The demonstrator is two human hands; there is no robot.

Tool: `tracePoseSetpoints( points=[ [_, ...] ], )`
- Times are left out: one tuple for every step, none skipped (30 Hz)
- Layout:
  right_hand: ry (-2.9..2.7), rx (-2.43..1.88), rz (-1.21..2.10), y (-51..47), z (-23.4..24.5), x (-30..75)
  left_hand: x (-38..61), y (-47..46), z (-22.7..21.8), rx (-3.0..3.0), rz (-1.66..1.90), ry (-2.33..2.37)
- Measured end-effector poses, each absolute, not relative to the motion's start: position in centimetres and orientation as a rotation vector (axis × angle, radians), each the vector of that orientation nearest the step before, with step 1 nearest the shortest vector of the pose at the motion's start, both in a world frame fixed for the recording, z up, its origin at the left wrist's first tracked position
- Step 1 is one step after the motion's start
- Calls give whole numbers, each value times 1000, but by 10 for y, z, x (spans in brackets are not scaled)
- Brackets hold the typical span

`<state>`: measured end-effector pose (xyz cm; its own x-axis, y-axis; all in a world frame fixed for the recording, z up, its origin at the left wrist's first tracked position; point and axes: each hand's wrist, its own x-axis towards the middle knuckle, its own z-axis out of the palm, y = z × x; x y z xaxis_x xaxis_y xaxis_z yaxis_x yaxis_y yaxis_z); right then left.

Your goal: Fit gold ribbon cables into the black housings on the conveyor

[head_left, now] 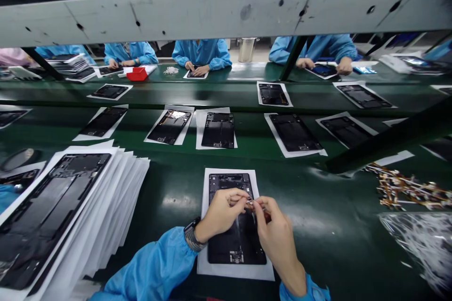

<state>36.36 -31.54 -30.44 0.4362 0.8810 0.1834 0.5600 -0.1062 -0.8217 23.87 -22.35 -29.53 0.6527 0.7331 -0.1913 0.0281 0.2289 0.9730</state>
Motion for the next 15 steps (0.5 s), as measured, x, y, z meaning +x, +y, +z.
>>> tracePoseSetpoints(
  points=[
    [-1239,-1790,454,-315,-305,364,239,-224,-295,1262,553,741],
    [-1244,-1795,457,-315,-305,365,239,-224,-296,1260,553,740],
    [-1252,-1803,455,-315,-306,365,239,-224,-296,1259,553,738],
    [-1263,-1814,445,-315,-307,364,240,-224,-296,1259,555,741],
    [-1276,-1828,428,-315,-309,363,240,-225,-297,1261,560,746],
    [-1295,-1843,404,-316,-310,360,241,-225,-297,1260,568,752],
    [-1317,-1858,374,-317,-312,358,241,-226,-298,1260,579,757],
    [-1335,-1872,336,-318,-313,354,241,-227,-299,1258,588,758],
    [-1347,-1883,298,-319,-314,351,242,-228,-300,1257,597,755],
    [-1351,-1887,271,-320,-315,348,242,-230,-301,1262,606,749],
    [-1344,-1883,273,-321,-314,346,241,-231,-302,1282,617,745],
    [-1321,-1867,313,-323,-313,345,241,-233,-303,1320,629,745],
    [-1279,-1838,389,-323,-310,346,240,-235,-304,1370,641,750],
    [-1223,-1798,489,-323,-307,347,240,-237,-304,1425,654,755],
    [-1154,-1751,594,-323,-303,350,239,-240,-303,1481,663,760]
  ],
)
